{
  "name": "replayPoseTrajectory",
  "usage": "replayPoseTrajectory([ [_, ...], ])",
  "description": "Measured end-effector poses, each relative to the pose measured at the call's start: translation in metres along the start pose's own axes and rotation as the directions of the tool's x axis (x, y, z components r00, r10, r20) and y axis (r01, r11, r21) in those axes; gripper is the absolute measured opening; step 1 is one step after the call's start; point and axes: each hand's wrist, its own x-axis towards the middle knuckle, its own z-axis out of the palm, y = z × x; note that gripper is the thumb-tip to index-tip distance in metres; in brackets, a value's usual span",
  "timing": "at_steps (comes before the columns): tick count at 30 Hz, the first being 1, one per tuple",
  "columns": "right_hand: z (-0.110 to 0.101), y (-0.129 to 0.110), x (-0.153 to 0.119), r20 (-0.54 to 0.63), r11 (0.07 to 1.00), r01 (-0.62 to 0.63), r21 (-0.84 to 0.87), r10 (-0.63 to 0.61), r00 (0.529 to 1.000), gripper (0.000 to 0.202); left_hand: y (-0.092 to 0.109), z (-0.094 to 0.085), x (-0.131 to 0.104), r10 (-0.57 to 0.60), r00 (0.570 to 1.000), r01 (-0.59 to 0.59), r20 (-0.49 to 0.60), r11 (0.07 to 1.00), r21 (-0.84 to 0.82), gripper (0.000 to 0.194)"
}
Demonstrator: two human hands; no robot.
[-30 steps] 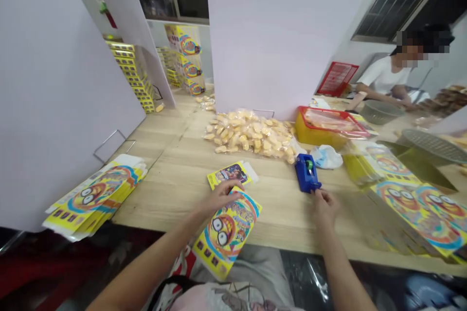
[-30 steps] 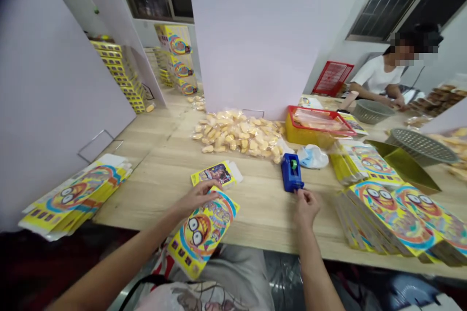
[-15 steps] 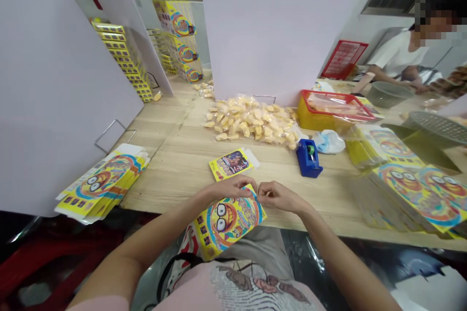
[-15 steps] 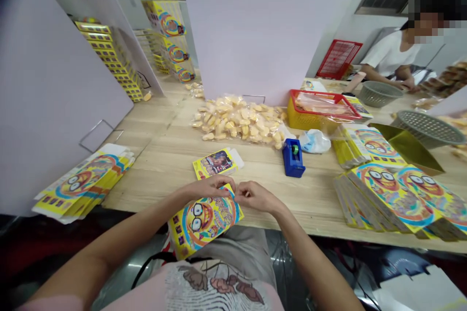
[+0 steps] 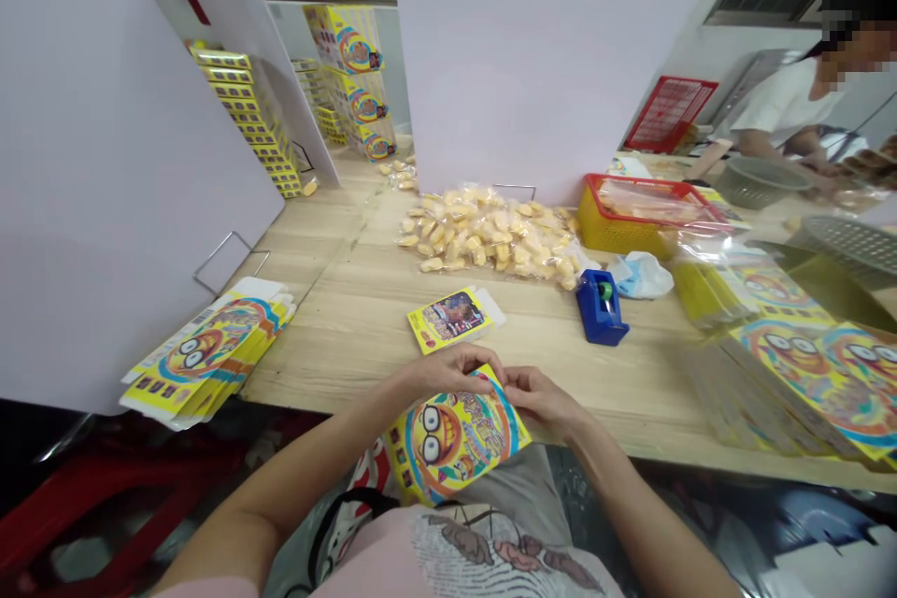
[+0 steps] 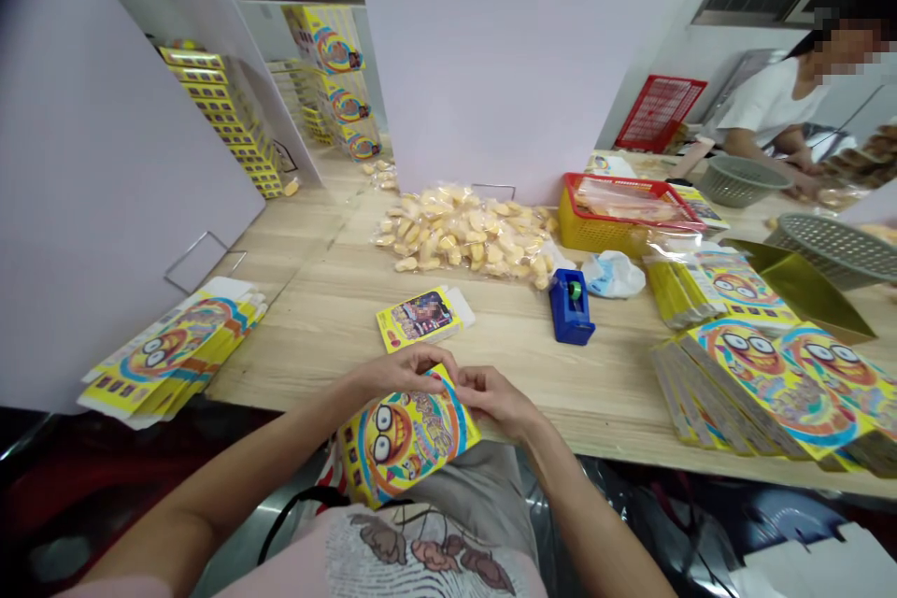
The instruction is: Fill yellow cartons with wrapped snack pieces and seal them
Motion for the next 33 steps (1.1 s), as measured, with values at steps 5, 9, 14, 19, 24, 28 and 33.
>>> replayPoseTrajectory([
  [5, 0.015, 0.016, -0.002, -0.095, 0.959, 0.04, 0.282, -0.013, 0.995, 0.05, 0.002, 0.005, -0.006, 0.034, 0.992, -0.049, -0.124, 0.992, -0.12, 0.034],
  [9, 0.023, 0.009, -0.002, -0.239, 0.971, 0.212, 0.113, -0.181, 0.954, 0.054, -0.001, -0.003, -0.011, 0.065, 0.892, -0.184, -0.448, 0.956, -0.227, 0.033],
  [14, 0.02, -0.033, -0.027, -0.317, 0.872, 0.309, -0.379, -0.436, 0.842, 0.032, -0.005, -0.036, -0.02, 0.275, 0.756, -0.083, -0.594, 0.94, 0.33, 0.052],
  [19, 0.002, -0.07, -0.045, -0.187, 0.431, 0.3, -0.851, -0.782, 0.595, 0.024, -0.034, -0.062, -0.032, 0.222, 0.809, 0.387, -0.545, 0.497, 0.777, 0.087],
  [24, 0.016, -0.068, 0.027, 0.225, -0.091, 0.314, -0.945, -0.876, 0.425, 0.04, -0.07, -0.061, -0.038, 0.259, 0.753, 0.346, -0.605, 0.627, 0.698, 0.122],
  [28, 0.025, -0.025, 0.093, 0.417, -0.31, 0.283, -0.908, -0.743, 0.523, 0.033, -0.079, -0.057, -0.067, 0.239, 0.657, 0.441, -0.715, 0.647, 0.622, 0.139],
  [33, -0.022, 0.026, 0.123, 0.427, -0.39, 0.194, -0.9, -0.696, 0.577, 0.058, -0.053, -0.082, -0.166, 0.22, 0.564, 0.635, -0.796, 0.5, 0.588, 0.114],
])
